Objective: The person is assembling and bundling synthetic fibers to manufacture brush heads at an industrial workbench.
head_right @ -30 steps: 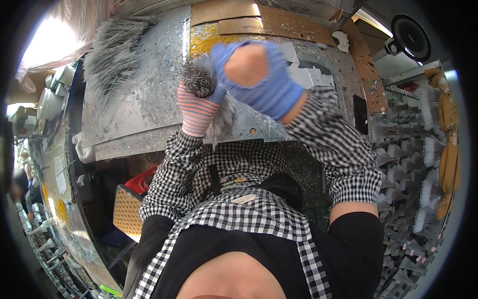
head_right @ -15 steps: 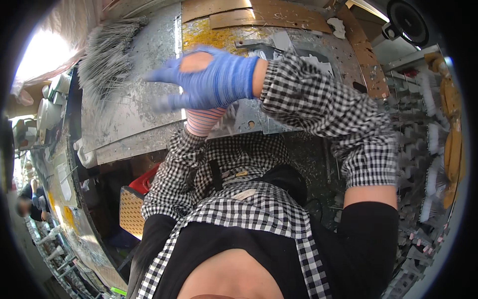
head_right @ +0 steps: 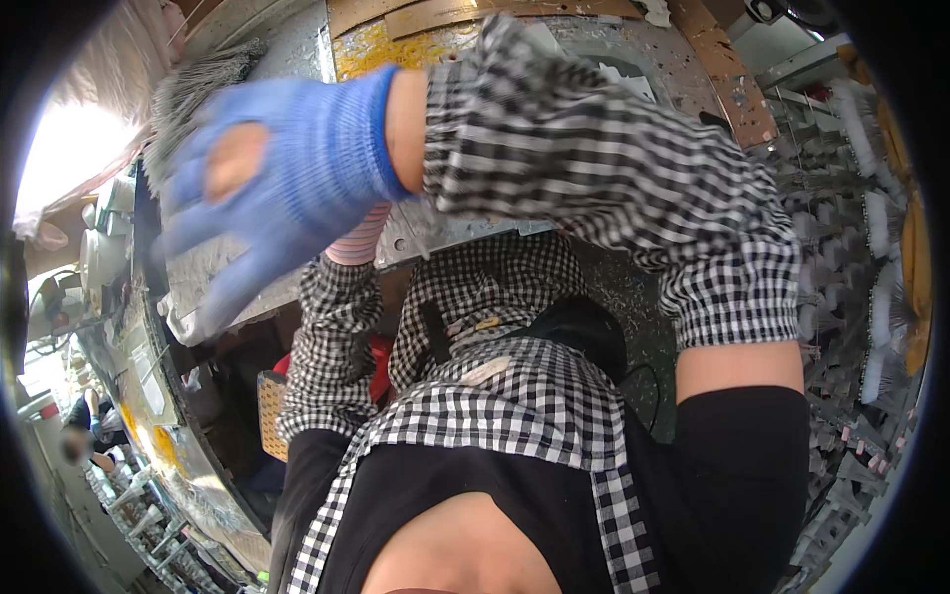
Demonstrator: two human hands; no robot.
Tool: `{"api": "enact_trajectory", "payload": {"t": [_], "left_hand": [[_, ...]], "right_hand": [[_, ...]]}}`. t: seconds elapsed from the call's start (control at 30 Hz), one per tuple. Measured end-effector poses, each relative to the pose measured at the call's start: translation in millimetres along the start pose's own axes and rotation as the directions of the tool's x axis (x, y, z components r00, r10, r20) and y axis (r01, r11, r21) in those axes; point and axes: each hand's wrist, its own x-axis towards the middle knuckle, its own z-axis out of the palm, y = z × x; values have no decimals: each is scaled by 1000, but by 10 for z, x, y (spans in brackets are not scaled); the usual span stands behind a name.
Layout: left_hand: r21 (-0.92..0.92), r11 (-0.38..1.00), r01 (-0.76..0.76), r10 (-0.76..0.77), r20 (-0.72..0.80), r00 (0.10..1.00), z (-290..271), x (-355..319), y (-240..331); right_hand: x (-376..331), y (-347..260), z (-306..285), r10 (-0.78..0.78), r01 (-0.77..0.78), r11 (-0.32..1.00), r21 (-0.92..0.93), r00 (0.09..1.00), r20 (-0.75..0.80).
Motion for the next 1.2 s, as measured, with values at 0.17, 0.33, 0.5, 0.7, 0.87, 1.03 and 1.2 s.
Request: {"api": "enact_trajectory", "payload": {"t": [0.17, 0.33, 0.5, 0.7, 0.87, 1.03, 1.2], "left_hand": [[847, 206, -490, 599, 287, 747, 58, -341, 743], [-703, 705, -92, 6, -125, 992, -424, -380, 1704], [-861, 508, 6, -249, -141, 958, -1180, -843, 1438], [-853, 518, -71, -373, -299, 878, -1263, -1191, 1078], [-806, 588, -69, -357, -335, 872, -1027, -1295, 1115], [-853, 516, -82, -287, -263, 921, -949, -1317, 1072], [-754, 657, -26, -304, -296, 905, -951, -1283, 1025]], "right_hand": [[-68, 87, -56, 26, 75, 942, 327, 956, -293], [-660, 267, 7, 603, 191, 392, 900, 685, -408], [-971, -168, 739, 729, 4, 465, 885, 564, -386], [-763, -467, 1278, 684, 58, 419, 906, 636, -357], [-601, -504, 1133, 541, 56, 690, 722, 623, -566], [-675, -431, 1133, 462, -40, 774, 632, 717, -522], [-727, -445, 1249, 404, 171, 745, 645, 652, -641]]}}
